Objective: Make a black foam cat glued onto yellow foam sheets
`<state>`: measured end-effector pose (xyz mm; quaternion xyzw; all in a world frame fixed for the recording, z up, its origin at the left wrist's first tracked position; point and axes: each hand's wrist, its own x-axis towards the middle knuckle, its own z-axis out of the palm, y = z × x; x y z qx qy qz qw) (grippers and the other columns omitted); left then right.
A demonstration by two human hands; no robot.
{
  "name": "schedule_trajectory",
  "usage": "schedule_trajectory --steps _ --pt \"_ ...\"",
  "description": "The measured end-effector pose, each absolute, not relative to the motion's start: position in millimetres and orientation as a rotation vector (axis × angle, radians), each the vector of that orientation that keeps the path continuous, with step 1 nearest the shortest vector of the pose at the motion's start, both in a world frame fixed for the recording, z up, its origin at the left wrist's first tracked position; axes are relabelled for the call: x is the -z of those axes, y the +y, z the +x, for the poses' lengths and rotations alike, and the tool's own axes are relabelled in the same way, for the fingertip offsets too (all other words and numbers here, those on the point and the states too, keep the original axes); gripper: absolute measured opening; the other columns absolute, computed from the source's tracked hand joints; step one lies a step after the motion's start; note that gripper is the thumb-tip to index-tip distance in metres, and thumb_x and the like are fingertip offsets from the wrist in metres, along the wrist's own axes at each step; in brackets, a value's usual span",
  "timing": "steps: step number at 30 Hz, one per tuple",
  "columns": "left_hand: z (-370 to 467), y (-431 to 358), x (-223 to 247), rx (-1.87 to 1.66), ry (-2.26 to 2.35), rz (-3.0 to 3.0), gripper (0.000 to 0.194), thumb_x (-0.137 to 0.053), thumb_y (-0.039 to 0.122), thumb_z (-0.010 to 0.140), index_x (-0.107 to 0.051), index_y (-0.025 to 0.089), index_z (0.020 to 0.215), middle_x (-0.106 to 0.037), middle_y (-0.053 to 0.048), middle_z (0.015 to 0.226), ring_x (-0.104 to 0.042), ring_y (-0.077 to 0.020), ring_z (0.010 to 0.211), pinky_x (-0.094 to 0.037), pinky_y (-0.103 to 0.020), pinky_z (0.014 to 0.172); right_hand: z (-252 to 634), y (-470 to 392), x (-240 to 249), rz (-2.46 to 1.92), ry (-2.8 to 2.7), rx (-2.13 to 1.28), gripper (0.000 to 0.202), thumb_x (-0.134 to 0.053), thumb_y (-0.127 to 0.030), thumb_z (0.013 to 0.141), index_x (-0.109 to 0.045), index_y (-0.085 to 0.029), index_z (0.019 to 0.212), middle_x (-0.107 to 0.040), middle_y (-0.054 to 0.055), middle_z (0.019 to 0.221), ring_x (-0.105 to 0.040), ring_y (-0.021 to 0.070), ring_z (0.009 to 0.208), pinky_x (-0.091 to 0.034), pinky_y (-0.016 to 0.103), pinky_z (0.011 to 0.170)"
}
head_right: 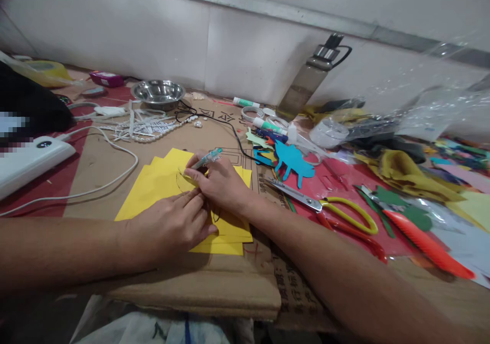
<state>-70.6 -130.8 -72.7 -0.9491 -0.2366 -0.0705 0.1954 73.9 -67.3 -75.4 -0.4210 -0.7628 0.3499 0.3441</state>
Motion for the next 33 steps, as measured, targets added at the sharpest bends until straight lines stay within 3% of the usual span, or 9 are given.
schedule_trajectory --steps 33 --pt "-71.6 -130.6 73.5 0.202 -0.656 -2.652 0.039 -0.040 0.030 0.100 -0.069 0.008 0.086 -0.067 -0.015 0.081 -0.068 -0.0264 0.077 -0.057 -0.038 0.067 75.1 -67.7 72.6 -1.104 -2.050 -0.838 0.010 -0.058 -0.027 0.087 -0.062 -0.018 0.084 -0.065 -0.001 0.072 -0.056 0.0118 0.064 -0.043 0.027 0.065"
